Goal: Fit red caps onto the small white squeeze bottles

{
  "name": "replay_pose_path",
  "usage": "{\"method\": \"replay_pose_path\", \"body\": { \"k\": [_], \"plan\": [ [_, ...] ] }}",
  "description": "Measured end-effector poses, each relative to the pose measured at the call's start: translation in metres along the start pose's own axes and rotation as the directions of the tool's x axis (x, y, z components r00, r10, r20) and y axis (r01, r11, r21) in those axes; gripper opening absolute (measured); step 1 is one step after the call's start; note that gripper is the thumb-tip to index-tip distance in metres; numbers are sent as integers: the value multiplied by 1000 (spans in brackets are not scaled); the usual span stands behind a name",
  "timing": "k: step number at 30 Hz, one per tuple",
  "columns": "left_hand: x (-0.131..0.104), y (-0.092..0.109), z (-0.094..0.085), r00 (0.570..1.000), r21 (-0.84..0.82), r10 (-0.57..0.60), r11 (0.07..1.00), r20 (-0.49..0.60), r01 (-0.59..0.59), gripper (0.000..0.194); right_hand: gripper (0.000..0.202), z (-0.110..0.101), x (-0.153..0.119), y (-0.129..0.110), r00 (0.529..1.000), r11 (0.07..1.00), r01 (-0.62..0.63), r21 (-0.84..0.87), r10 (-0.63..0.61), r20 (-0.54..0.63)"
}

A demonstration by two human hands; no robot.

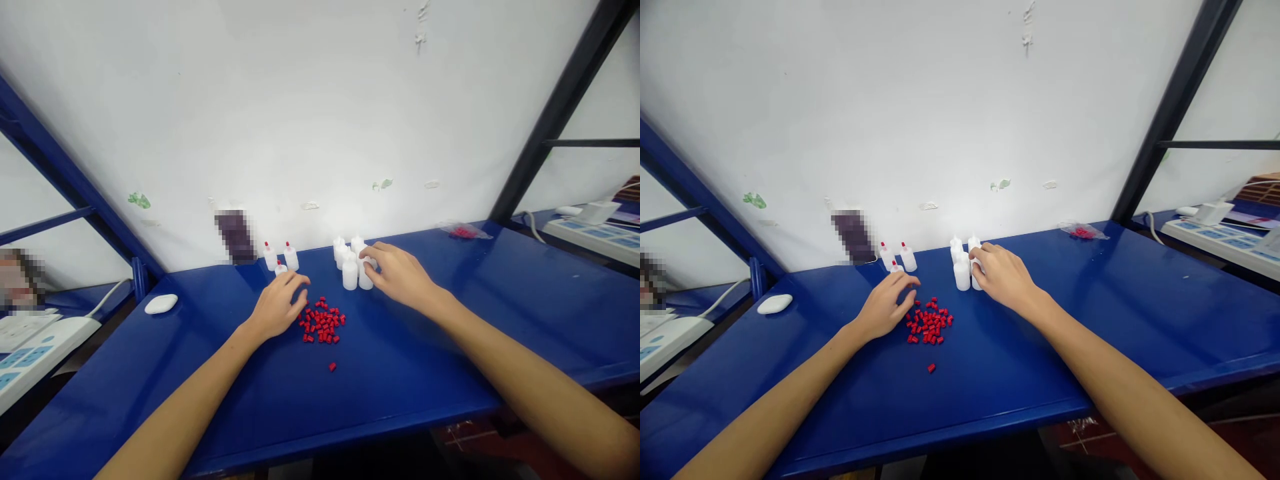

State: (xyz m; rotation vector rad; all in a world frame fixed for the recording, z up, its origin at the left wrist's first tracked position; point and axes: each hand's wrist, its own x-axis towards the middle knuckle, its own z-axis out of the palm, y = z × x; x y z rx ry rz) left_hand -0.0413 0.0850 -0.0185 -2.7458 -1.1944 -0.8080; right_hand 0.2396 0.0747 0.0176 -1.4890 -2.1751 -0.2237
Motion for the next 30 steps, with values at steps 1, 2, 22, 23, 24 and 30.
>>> {"method": "replay_pose_path", "body": {
  "k": [1,2,22,23,24,30],
  "plan": [
    [1,-6,2,997,-17,-47,999,-54,46,15,25,0,0,0,1000,1000,-7,-11,8,16],
    [1,-12,3,993,-28,-80,997,-87,78,13,25,1,-1,0,1000,1000,-15,-18,15,18],
    [6,-24,2,947,-119,-144,986,-286,114,32,20,11,-16,-36,889,790,446,421,-335,-312],
    [7,-14,-1,945,-142,-92,989,-315,49,30,24,13,-17,-39,901,777,427,463,-321,-292],
    [7,-3,-2,938,-164,-34,986,-345,-24,28,30,14,-18,-41,912,760,408,506,-307,-274],
    [3,49,-4,938,-444,182,843,-295,-303,21,30,19,-25,-52,894,656,447,609,-314,-319]
  ]
}}
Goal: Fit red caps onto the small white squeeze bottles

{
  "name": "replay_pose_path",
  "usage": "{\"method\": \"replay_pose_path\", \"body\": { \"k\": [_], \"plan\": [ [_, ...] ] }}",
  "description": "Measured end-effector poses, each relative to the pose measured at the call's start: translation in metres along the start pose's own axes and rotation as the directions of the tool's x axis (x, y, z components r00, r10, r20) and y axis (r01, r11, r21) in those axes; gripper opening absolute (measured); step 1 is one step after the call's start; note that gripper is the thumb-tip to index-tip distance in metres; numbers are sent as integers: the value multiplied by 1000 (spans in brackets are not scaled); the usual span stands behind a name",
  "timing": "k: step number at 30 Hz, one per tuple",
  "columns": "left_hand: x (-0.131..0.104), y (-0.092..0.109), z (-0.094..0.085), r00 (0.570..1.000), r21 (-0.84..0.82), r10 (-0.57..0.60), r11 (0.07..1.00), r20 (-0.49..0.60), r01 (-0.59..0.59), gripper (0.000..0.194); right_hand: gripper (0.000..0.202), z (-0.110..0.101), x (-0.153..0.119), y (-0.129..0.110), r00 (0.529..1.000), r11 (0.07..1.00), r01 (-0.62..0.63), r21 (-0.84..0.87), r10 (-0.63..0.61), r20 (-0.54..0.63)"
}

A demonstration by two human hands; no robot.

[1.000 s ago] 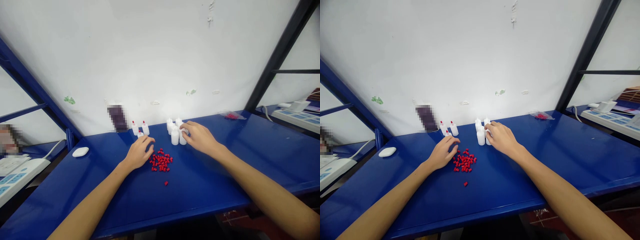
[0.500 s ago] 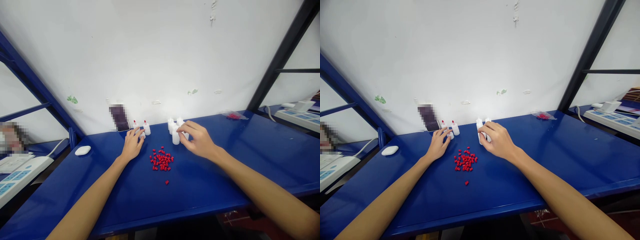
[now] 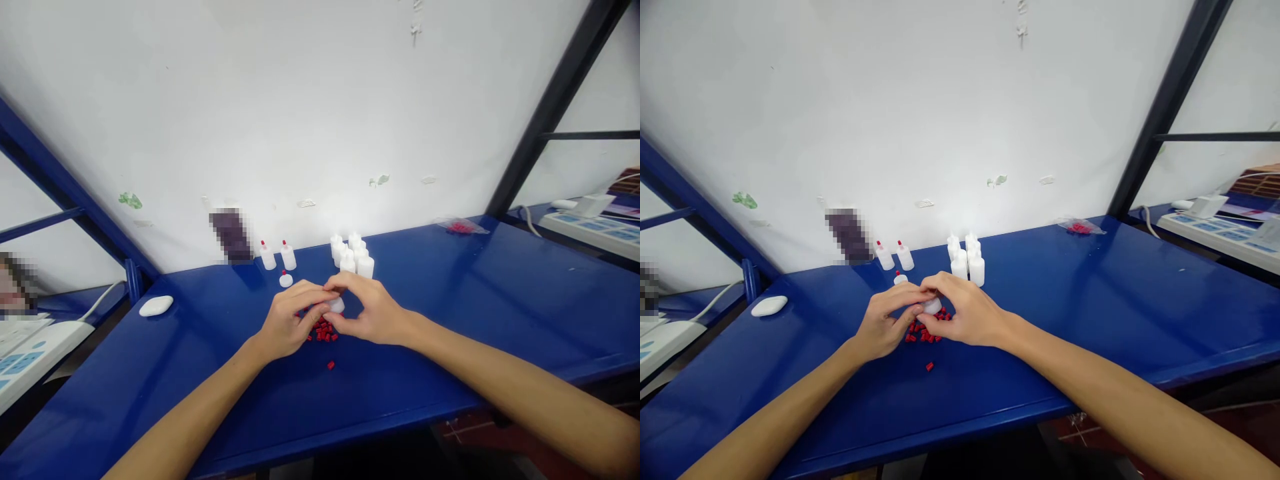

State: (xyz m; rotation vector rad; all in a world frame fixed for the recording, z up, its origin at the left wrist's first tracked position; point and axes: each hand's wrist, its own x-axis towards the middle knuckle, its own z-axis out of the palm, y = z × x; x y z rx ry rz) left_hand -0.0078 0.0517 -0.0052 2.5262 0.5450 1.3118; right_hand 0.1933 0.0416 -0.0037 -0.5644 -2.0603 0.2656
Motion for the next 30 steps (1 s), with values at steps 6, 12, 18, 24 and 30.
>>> {"method": "replay_pose_path", "body": {
  "k": [6,12,18,24,30],
  "plan": [
    [-4,1,3,994,-121,-36,992,-98,24,13,33,3,-1,-5,998,999,23,44,-20,-64],
    [-12,-2,7,986,-109,-100,990,-134,85,15,16,-5,-1,-3,994,991,-89,98,82,76],
    [-14,-11,7,992,156,-89,983,-85,102,12,19,-4,1,0,957,954,-259,152,233,174],
    [-10,-18,-1,992,356,-92,933,82,57,22,22,-2,4,-3,919,858,-368,359,276,281],
    [-6,-20,-2,965,524,-12,841,262,-131,25,26,2,5,-6,891,802,-430,415,302,340]
  ]
}}
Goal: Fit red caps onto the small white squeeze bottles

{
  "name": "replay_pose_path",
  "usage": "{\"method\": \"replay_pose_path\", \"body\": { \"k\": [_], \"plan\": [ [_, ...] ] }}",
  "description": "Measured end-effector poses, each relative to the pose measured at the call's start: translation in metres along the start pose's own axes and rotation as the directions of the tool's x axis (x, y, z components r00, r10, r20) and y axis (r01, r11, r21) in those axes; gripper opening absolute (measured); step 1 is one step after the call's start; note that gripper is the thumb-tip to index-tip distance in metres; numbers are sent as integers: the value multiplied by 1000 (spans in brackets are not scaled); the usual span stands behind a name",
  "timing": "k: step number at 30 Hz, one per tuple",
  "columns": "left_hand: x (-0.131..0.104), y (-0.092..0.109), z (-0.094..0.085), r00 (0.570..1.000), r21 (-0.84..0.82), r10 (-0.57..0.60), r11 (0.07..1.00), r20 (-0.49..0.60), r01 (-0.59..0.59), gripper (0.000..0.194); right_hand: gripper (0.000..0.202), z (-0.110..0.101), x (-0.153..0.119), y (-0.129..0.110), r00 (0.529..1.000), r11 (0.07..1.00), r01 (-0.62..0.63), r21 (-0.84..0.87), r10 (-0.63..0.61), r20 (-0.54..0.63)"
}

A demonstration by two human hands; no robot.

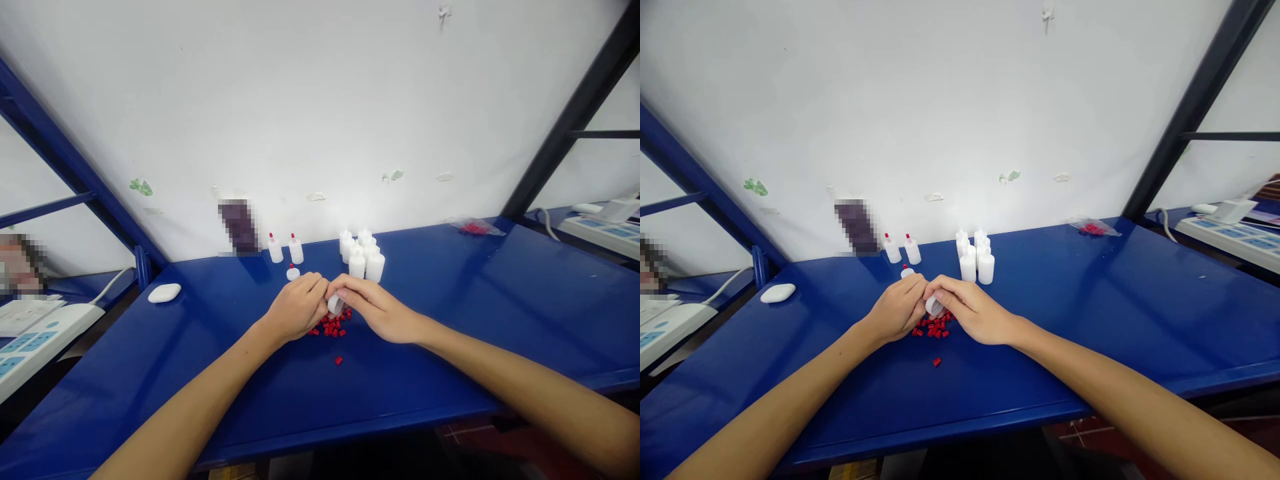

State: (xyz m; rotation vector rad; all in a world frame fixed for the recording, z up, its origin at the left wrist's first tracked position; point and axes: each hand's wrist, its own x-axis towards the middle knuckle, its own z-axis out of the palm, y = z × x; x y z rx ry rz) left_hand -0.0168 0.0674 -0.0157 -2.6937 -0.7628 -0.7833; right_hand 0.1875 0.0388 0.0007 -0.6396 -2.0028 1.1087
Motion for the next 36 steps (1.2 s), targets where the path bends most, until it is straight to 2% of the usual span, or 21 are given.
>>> {"method": "replay_pose_path", "body": {
  "k": [3,7,9,11,16,22,26,28,31,33,34,36],
  "plan": [
    [1,-3,0,998,83,48,995,36,-51,22,26,2,1,2,999,997,-23,78,25,-22],
    [1,-5,0,998,107,66,992,21,-68,19,18,4,0,2,998,983,-64,170,63,9],
    [1,-6,0,996,96,83,992,14,-84,18,25,6,0,3,996,976,-87,198,84,26],
    [0,-6,-1,995,108,97,989,19,-99,17,32,7,-1,3,995,981,-98,168,95,25],
    [-1,-7,-1,991,138,129,981,47,-134,15,35,8,-1,3,992,992,-123,38,123,-2],
    [-1,-7,0,986,199,157,969,-46,-145,16,36,11,-1,1,992,989,-122,88,123,-4],
    [2,-3,8,992,268,121,958,-43,-105,22,35,17,1,5,992,990,-102,100,109,-64],
    [4,-1,11,997,281,78,956,14,-79,23,33,19,3,7,987,996,-91,21,92,-129],
    [5,-4,8,986,298,-129,950,102,93,17,31,15,3,7,960,967,-40,-250,-32,-277],
    [2,-11,1,951,299,-287,923,113,243,12,36,6,2,3,921,892,1,-453,-177,-347],
    [0,-14,-3,939,283,-324,917,117,282,12,35,-1,1,0,904,844,12,-537,-239,-355],
    [-4,-20,-10,941,190,-297,945,163,265,14,25,-16,1,-5,905,747,11,-665,-291,-312]
  ]
}}
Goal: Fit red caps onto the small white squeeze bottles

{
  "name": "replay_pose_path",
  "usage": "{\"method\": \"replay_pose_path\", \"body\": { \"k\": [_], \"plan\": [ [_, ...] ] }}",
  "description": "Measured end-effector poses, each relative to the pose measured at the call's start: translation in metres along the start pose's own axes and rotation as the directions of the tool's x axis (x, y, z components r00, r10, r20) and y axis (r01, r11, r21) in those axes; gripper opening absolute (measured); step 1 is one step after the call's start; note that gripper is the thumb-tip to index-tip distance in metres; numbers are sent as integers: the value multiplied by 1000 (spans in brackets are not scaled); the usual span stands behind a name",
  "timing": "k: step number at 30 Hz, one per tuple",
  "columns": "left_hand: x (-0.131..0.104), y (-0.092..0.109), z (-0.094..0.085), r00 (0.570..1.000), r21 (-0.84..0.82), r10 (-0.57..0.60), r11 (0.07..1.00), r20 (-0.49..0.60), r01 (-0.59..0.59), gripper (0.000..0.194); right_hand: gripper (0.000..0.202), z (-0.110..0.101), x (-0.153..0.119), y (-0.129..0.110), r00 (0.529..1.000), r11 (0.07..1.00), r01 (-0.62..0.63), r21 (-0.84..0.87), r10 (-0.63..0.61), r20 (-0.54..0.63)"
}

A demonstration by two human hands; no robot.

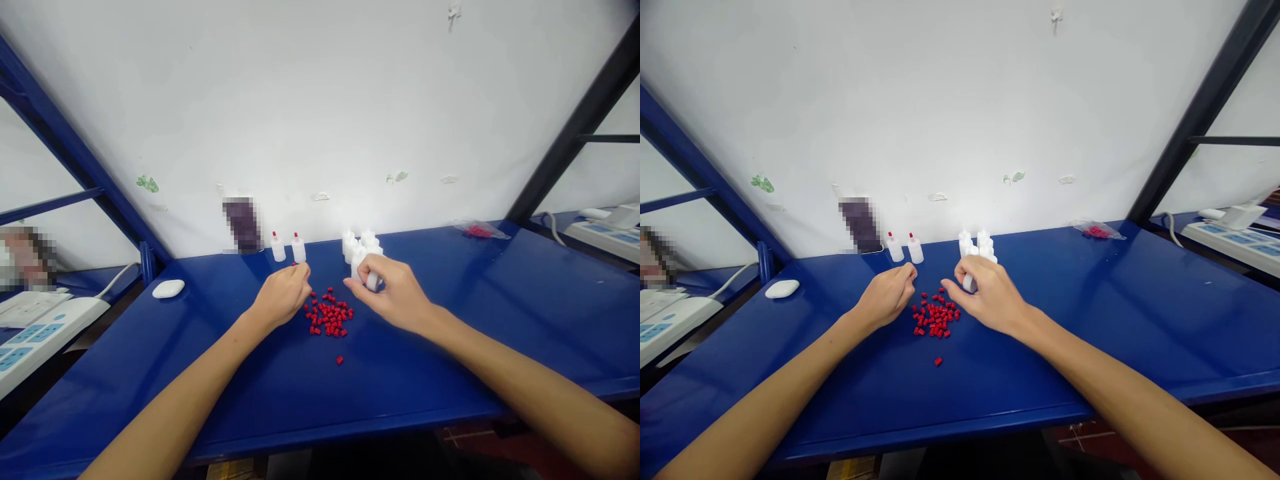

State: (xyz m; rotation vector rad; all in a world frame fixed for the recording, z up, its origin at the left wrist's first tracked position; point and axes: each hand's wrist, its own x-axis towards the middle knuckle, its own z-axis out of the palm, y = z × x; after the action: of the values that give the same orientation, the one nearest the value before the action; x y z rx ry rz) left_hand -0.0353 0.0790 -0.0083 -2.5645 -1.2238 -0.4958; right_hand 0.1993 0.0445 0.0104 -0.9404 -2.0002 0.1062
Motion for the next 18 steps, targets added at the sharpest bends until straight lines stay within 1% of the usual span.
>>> {"method": "replay_pose_path", "body": {
  "k": [1,2,3,6,8,10,12,14,15,16,17,18],
  "plan": [
    [-2,-3,-2,998,-41,51,998,30,-49,15,17,-6,2,3,999,997,14,-71,-11,47],
    [-3,-4,-3,992,-71,111,992,61,-106,17,13,-11,4,7,993,992,12,-128,4,120],
    [-3,-4,-3,981,-84,171,983,90,-164,20,14,-15,6,10,980,986,1,-169,33,195],
    [-4,0,1,943,-64,301,954,143,-294,29,19,-17,5,20,907,968,-28,-250,130,401],
    [-3,3,4,927,-66,342,940,151,-336,31,18,-12,1,24,855,955,-17,-297,168,491],
    [-3,3,5,930,-91,342,939,133,-332,30,17,-7,-2,28,825,942,3,-335,188,534],
    [-3,1,6,957,-115,281,956,76,-271,27,15,-4,-3,29,821,934,14,-356,192,538],
    [-2,-3,8,991,-114,132,984,-24,-134,24,12,-3,-3,28,831,927,0,-374,208,516],
    [-2,-6,10,996,-100,38,994,-76,-45,24,13,-4,-2,27,838,923,-12,-385,220,499],
    [-2,-9,12,992,-80,-54,996,-117,45,25,14,-5,-2,26,848,917,-24,-397,229,478],
    [-2,-12,14,982,-56,-130,991,-138,123,28,15,-6,-1,25,861,912,-35,-410,236,451],
    [-2,-15,17,974,-37,-182,983,-132,179,31,15,-6,0,23,876,908,-44,-416,236,421]
  ]
}}
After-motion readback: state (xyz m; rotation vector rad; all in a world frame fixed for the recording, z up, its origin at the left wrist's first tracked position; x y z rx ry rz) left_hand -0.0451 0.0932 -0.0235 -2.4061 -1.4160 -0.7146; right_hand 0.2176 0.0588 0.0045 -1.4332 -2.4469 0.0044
